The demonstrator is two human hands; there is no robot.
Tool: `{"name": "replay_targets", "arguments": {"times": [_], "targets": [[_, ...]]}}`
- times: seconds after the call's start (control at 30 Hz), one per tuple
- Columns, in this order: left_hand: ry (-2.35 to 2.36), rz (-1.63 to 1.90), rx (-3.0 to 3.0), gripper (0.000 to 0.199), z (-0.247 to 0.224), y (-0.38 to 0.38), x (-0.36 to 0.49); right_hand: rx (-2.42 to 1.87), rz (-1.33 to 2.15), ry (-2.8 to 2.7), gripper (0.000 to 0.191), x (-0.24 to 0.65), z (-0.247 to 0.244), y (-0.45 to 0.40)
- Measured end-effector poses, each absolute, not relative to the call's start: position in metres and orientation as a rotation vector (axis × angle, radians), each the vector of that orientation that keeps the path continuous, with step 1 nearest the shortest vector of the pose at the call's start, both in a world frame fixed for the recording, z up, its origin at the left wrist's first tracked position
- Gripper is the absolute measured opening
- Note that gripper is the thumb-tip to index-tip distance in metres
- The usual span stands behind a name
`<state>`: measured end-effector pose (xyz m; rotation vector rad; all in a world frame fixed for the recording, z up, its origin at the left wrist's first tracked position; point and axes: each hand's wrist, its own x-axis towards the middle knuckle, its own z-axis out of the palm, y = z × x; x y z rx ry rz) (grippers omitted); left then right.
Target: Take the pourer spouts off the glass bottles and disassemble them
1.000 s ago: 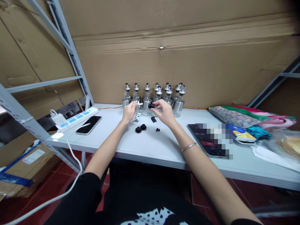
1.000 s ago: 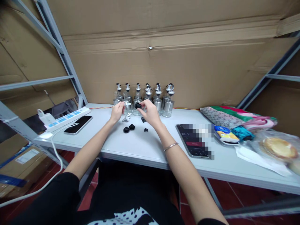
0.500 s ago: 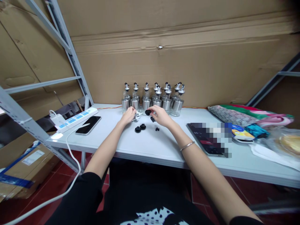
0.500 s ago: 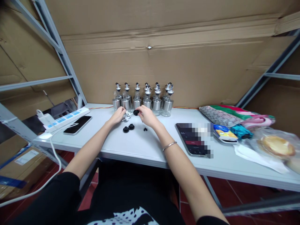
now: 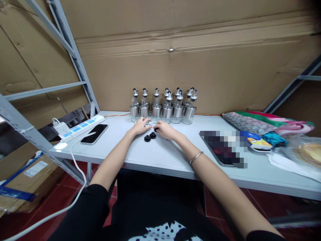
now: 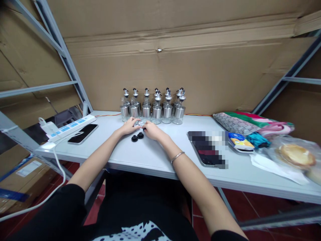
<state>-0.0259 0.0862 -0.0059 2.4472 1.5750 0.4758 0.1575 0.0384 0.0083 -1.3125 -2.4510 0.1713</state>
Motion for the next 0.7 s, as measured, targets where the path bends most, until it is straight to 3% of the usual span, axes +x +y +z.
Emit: {"name": "replay_targets", "arguments": {"times": [0.33,0.57,0.7], "targets": [[1.535,0.471,2.481,0.035,-0.0036,0.0855,-0.0263,-1.437,0.192,-2.426,0.051,0.1597,0.0041,0.0341],[1.54,0.447,2.497,0.037,-0.005,0.087,-0.027,-1.388,0.038,-2.455,0.021,0.16,0.0069,0.0369],[1.531,0.452,2.506,0.038,-0.0075,0.0894,-0.0279,-1.408,0.04,-2.458,0.02,0.1626,0.009,0.0372]]}}
